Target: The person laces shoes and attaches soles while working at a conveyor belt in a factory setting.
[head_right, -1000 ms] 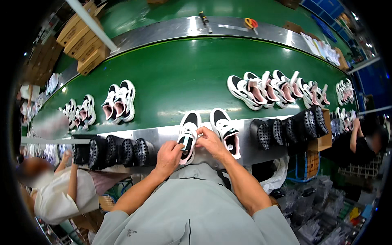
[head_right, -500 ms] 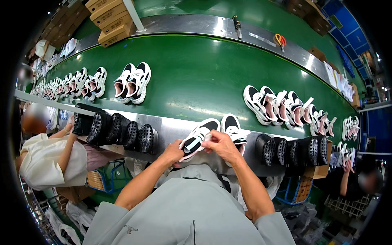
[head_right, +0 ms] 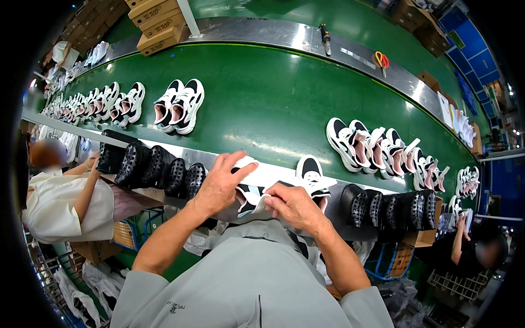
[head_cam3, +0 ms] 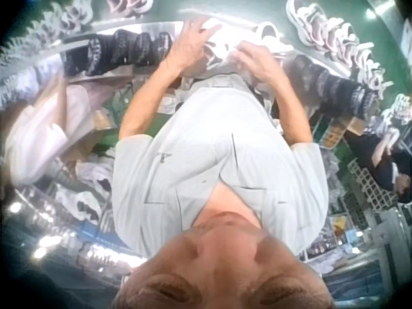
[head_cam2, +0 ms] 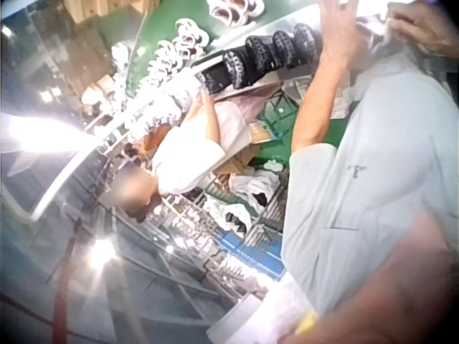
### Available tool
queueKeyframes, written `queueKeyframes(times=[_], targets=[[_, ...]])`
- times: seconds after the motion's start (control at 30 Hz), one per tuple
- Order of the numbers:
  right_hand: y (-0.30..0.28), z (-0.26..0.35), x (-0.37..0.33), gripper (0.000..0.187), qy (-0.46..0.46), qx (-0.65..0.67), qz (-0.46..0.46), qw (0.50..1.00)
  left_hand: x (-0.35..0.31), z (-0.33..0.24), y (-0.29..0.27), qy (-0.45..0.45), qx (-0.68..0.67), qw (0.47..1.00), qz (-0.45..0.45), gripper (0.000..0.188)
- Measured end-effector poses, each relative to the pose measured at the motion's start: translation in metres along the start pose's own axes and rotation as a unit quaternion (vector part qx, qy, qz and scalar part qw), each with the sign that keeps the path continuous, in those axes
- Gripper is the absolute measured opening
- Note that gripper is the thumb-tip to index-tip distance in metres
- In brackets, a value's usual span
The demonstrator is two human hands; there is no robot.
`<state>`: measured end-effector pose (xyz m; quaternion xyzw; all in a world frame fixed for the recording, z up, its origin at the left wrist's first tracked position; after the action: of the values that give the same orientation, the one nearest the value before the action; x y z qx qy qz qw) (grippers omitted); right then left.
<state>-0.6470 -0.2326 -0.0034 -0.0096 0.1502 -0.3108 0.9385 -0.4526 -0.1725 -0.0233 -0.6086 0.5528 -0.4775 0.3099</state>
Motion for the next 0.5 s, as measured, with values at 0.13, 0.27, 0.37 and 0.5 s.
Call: queueKeyframes(times=[0.13,0.27,0.37,0.5], targets=[[0.005,0.001,0.002,0.020,0.006,-0.020,0.009,1.000,0.008,-0.003,-0.010,0.087,0.023,0.996,-0.013,0.067],[0.009,0.005,0.005,0.021,0.042,-0.014,0.000,0.999,0.015,-0.008,-0.015,0.145,0.022,0.989,-0.003,0.067],[0.011,0.006,0.007,0.023,0.088,-0.021,-0.004,0.996,0.015,-0.009,-0.013,0.151,0.004,0.988,0.025,0.068],[0.013,0.004,0.010,0.026,0.123,-0.025,0.015,0.992,0.014,-0.014,-0.016,0.155,0.000,0.987,0.046,0.069]])
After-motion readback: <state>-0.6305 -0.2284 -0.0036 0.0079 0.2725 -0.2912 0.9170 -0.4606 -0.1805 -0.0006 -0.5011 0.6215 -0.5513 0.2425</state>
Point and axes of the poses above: each hand's wrist, its own x-axis towards the middle knuckle, its own y-axis out of the palm, z = x × y, the point moved 4 cm from there along x, towards the middle knuckle, and after that the axes turned 11 degrees about x, right-handed, at the moved point
